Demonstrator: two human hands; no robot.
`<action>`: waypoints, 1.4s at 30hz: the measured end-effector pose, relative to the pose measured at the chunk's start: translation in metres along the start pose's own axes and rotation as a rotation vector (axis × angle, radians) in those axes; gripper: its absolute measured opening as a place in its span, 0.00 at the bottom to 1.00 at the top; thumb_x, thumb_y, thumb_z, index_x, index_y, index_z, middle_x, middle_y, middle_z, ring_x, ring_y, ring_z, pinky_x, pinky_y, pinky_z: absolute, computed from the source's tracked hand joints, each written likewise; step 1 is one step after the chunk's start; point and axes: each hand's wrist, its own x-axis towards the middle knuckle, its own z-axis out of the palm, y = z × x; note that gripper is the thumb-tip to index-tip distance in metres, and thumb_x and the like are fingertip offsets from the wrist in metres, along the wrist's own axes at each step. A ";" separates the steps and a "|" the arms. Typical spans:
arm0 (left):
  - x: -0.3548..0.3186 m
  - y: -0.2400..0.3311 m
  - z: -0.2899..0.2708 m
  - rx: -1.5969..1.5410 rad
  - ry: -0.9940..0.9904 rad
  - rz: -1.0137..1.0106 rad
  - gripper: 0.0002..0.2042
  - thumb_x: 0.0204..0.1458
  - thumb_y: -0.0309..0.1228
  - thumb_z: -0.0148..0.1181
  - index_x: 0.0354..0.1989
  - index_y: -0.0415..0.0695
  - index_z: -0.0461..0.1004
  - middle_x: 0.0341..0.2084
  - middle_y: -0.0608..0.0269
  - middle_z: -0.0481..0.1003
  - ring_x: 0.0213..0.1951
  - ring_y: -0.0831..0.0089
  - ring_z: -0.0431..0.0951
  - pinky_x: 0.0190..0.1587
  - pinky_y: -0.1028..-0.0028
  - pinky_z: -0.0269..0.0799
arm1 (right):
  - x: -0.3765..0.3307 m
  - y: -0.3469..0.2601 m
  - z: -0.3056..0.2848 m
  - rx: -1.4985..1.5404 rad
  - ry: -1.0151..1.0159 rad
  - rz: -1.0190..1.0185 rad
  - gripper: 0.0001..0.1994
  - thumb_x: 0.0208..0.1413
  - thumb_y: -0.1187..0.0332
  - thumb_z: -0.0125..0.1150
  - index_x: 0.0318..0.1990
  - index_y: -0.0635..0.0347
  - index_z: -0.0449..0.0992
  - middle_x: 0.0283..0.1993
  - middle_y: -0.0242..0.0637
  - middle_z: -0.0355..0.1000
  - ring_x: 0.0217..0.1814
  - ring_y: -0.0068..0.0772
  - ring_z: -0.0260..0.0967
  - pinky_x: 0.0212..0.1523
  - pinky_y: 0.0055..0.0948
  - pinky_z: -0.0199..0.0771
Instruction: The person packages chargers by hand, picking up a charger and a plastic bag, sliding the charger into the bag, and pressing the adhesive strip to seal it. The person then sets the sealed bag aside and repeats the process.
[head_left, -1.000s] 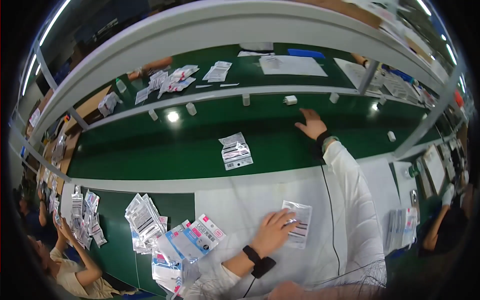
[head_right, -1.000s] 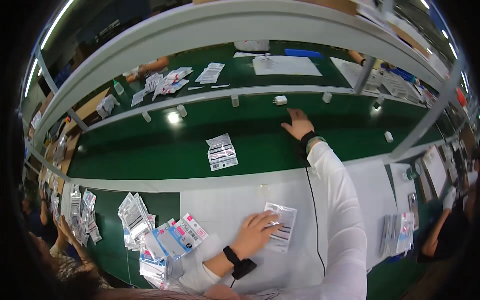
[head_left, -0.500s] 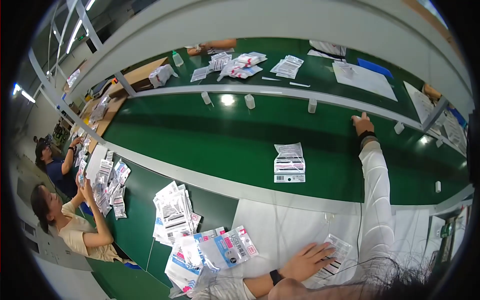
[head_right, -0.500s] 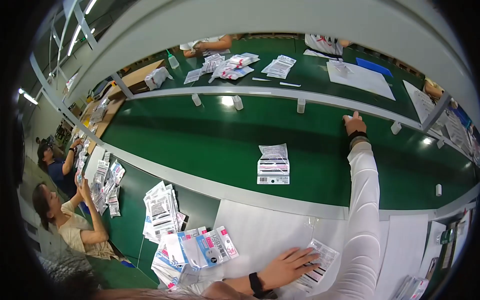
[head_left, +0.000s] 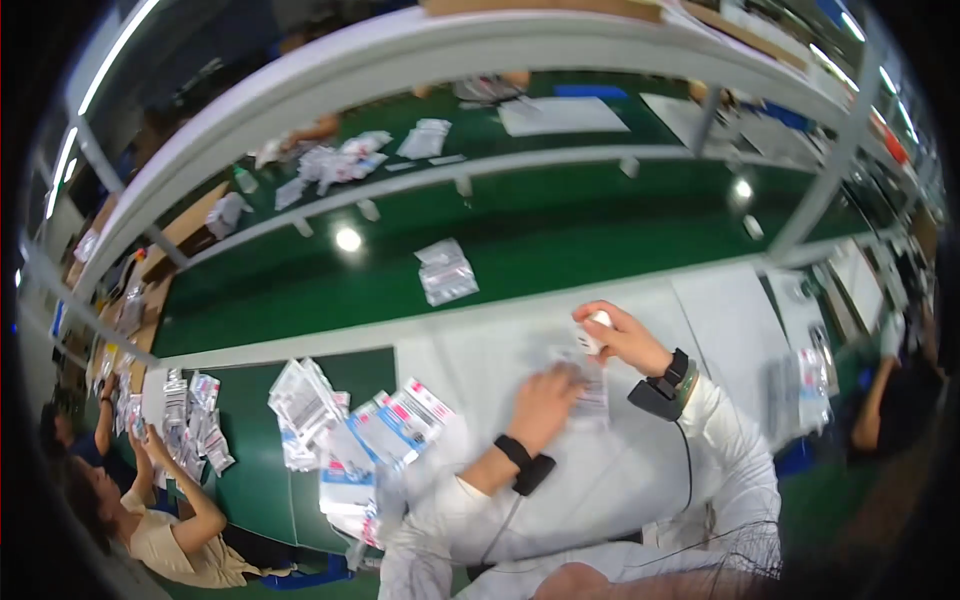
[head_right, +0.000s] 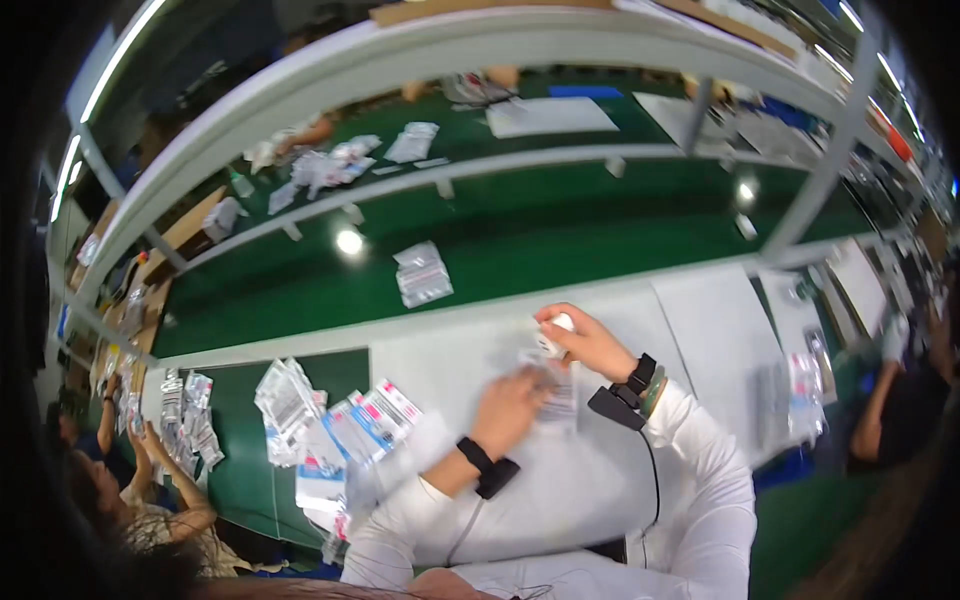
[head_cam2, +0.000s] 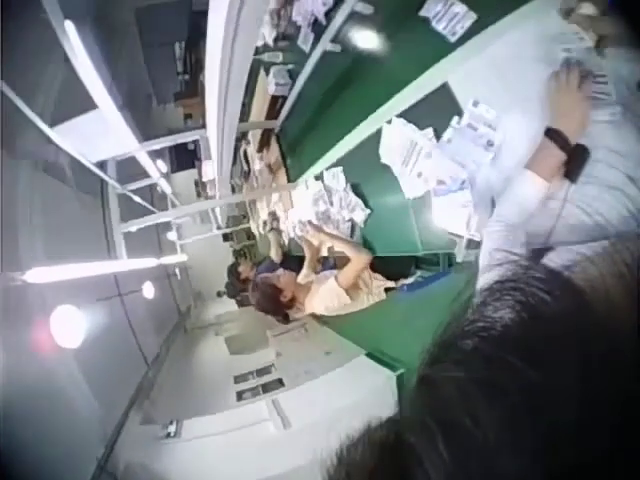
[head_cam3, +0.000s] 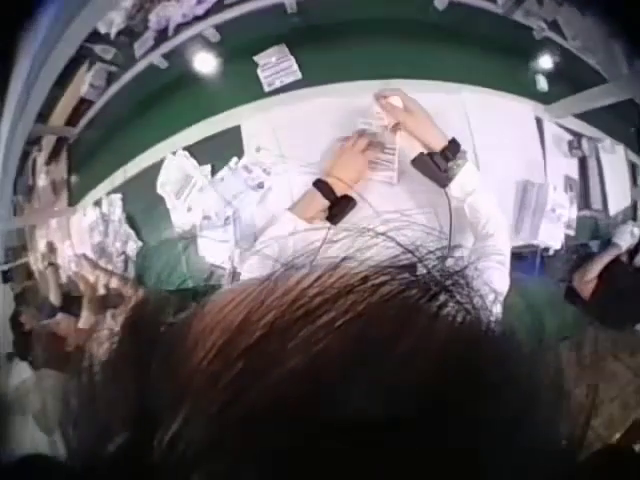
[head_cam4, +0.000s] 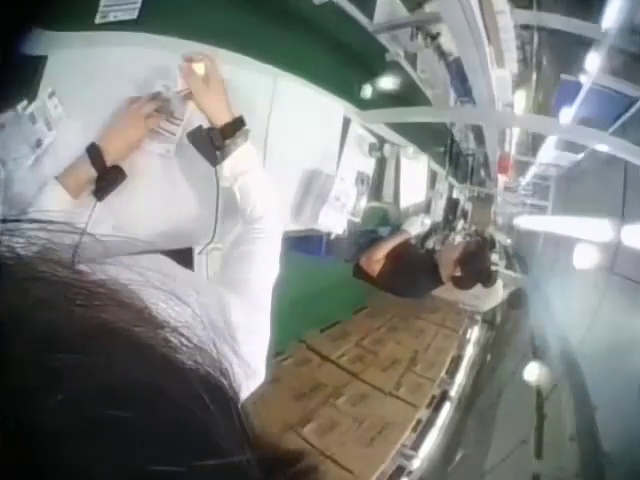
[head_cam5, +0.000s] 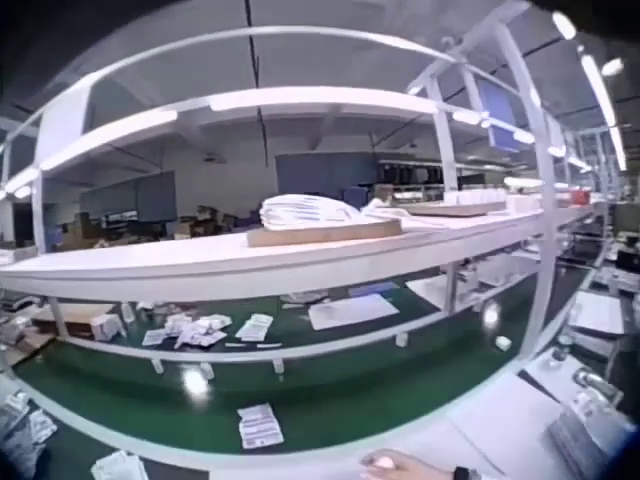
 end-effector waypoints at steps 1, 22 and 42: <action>0.002 0.008 -0.006 0.043 -0.027 -0.021 0.16 0.51 0.28 0.55 0.49 0.53 0.78 0.56 0.66 0.71 0.63 0.62 0.66 0.58 0.58 0.64 | -0.022 0.008 0.006 0.128 -0.004 -0.029 0.20 0.59 0.67 0.64 0.58 0.54 0.69 0.41 0.32 0.72 0.34 0.21 0.73 0.26 0.23 0.73; -0.011 0.003 -0.007 -0.447 0.178 -0.154 0.07 0.54 0.34 0.63 0.39 0.49 0.84 0.41 0.70 0.83 0.56 0.64 0.73 0.59 0.63 0.60 | -0.092 0.105 0.029 -0.814 0.206 -0.695 0.21 0.48 0.64 0.71 0.51 0.51 0.74 0.55 0.37 0.63 0.50 0.43 0.68 0.48 0.35 0.74; 0.018 0.036 -0.018 0.219 0.169 0.035 0.12 0.49 0.27 0.57 0.42 0.52 0.73 0.44 0.70 0.74 0.49 0.71 0.74 0.55 0.60 0.60 | -0.048 0.103 0.017 -0.623 0.159 -0.431 0.18 0.46 0.74 0.60 0.46 0.58 0.64 0.31 0.42 0.72 0.37 0.51 0.73 0.37 0.45 0.73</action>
